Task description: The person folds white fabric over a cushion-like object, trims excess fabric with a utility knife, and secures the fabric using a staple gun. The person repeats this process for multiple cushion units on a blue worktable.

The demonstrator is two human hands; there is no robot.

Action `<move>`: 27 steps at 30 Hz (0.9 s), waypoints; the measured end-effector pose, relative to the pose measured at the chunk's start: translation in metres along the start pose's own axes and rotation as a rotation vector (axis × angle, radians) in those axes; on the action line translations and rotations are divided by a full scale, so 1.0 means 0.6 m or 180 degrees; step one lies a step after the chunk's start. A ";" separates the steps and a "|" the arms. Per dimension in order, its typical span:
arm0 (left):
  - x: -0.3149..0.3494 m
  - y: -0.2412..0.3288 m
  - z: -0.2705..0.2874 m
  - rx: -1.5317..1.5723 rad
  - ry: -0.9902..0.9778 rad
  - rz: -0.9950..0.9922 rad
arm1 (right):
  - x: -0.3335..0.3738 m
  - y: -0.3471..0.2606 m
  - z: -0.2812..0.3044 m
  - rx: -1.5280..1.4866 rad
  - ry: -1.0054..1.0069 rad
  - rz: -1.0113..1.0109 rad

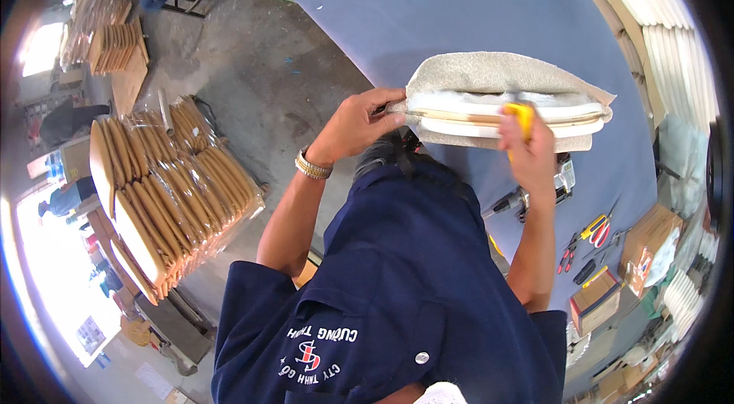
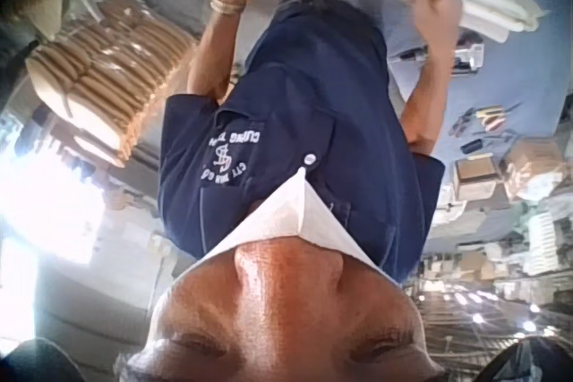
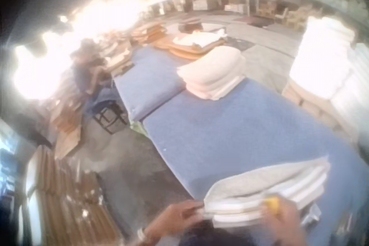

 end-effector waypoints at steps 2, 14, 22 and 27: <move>0.016 -0.003 -0.007 0.0015 0.0189 -0.0023 | 0.053 0.066 0.094 -0.0699 0.1006 -0.0462; 0.011 0.002 -0.041 0.0114 0.0045 -0.0350 | 0.464 0.389 0.438 0.4455 0.1026 -0.1102; 0.026 -0.014 -0.036 0.0310 0.0290 -0.0138 | 0.015 -0.026 0.097 0.1275 0.0381 -0.0402; 0.047 -0.003 -0.040 -0.0232 0.0759 -0.0932 | -0.055 -0.079 -0.173 0.1503 -0.1203 -0.0122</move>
Point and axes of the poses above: each hand's wrist, its own x-axis away from the middle knuckle, its own z-axis out of the back of the hand, y = z × x, the point moved 10 cm from there along -x, towards the middle knuckle, and after that the axes turned 10 degrees about z, right-handed, at the moved point
